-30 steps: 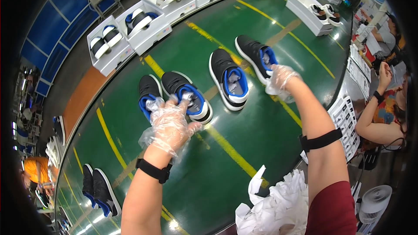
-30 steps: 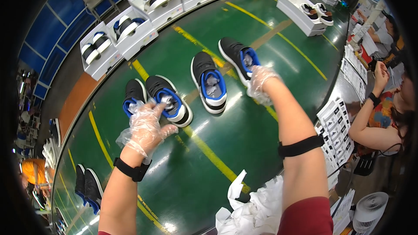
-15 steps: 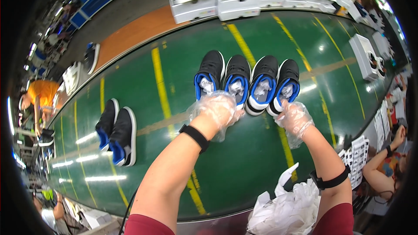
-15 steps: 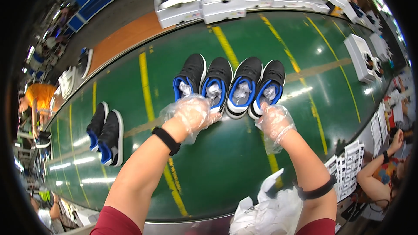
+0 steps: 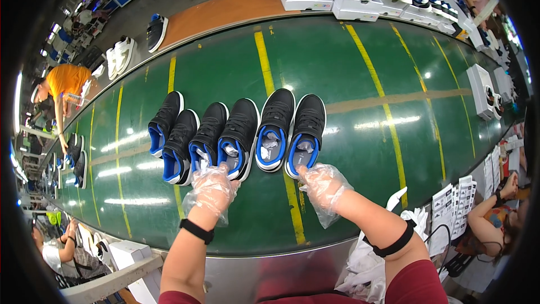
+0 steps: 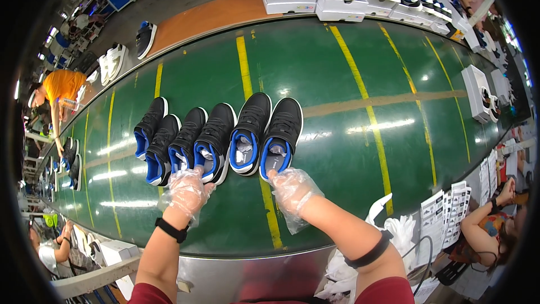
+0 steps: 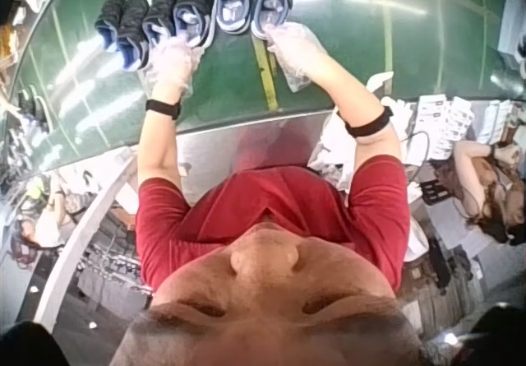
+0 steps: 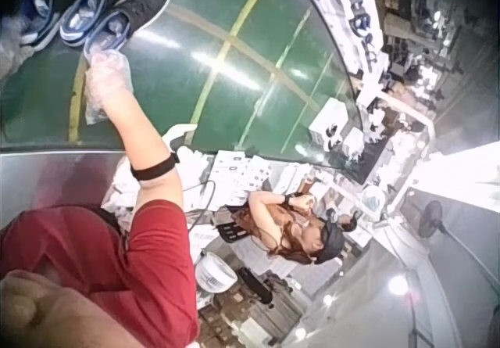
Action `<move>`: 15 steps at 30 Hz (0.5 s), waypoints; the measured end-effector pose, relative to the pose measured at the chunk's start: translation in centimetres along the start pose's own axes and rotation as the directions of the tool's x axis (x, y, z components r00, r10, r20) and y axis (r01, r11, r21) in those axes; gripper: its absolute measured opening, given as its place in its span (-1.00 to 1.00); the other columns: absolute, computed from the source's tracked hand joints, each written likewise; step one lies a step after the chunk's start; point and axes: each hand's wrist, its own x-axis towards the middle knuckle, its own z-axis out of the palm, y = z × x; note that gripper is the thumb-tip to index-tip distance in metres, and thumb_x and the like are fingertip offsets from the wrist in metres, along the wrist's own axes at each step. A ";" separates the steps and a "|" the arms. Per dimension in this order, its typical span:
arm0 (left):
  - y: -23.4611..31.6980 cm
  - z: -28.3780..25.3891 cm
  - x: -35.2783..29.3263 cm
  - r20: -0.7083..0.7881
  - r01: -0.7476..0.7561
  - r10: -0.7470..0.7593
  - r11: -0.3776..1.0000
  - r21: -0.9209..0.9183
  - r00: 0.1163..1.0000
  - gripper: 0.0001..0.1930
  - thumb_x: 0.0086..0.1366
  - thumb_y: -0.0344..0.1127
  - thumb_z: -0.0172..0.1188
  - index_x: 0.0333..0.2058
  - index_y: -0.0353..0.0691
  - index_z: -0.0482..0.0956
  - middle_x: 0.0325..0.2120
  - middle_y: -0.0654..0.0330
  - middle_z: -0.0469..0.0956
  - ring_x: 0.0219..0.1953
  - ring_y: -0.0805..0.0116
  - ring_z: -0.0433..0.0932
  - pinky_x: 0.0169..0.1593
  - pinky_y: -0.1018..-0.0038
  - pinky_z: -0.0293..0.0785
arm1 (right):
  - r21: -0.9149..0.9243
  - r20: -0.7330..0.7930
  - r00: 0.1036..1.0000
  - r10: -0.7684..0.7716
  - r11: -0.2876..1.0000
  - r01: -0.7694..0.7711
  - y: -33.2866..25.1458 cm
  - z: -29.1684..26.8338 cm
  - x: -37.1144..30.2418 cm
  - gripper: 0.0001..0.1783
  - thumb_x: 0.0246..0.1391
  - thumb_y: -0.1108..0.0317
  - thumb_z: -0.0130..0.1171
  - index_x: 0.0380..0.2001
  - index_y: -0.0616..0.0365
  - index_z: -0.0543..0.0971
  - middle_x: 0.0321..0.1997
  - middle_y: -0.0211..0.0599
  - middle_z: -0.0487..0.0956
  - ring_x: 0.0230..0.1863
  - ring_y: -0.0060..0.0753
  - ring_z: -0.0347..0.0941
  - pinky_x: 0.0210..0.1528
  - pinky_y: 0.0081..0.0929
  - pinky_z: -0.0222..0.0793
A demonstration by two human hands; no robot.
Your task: The recorder uses a cleaning solution and cloth to wipe the soles and sides of shoes on an assembly line.
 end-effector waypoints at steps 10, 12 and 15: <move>17.2 2.5 4.4 -0.131 -0.286 0.292 0.956 0.066 0.947 -0.54 0.13 -0.35 0.02 -0.01 -0.48 0.38 -0.14 -0.11 0.52 -0.03 0.11 0.50 -0.02 0.22 0.39 | 0.908 -0.206 0.857 0.473 -0.235 0.347 5.2 0.1 -9.5 -0.53 0.04 0.53 0.15 0.07 0.20 0.39 -0.08 -0.28 0.51 -0.10 -0.48 0.47 -0.07 -0.61 0.42; 18.7 3.4 6.4 0.059 0.011 0.001 0.981 -0.193 0.998 -0.47 0.15 -0.27 0.02 0.01 -0.60 0.33 -0.32 -0.09 0.59 -0.20 0.04 0.59 -0.07 0.24 0.48 | 0.901 -0.102 0.804 0.585 -0.289 0.325 7.1 1.9 -11.4 -0.57 0.07 0.53 0.14 0.05 0.21 0.39 -0.10 -0.27 0.52 -0.13 -0.48 0.47 -0.09 -0.60 0.42; 15.5 4.0 6.3 -0.305 -0.246 0.186 0.954 -0.171 0.934 -0.61 0.20 -0.31 0.07 -0.07 -0.49 0.42 -0.32 -0.06 0.59 -0.27 0.16 0.61 -0.14 0.36 0.51 | 0.861 -0.076 0.740 0.668 -0.330 0.387 8.5 2.8 -12.9 -0.63 0.11 0.52 0.11 0.01 0.23 0.40 -0.13 -0.25 0.52 -0.17 -0.48 0.47 -0.11 -0.58 0.43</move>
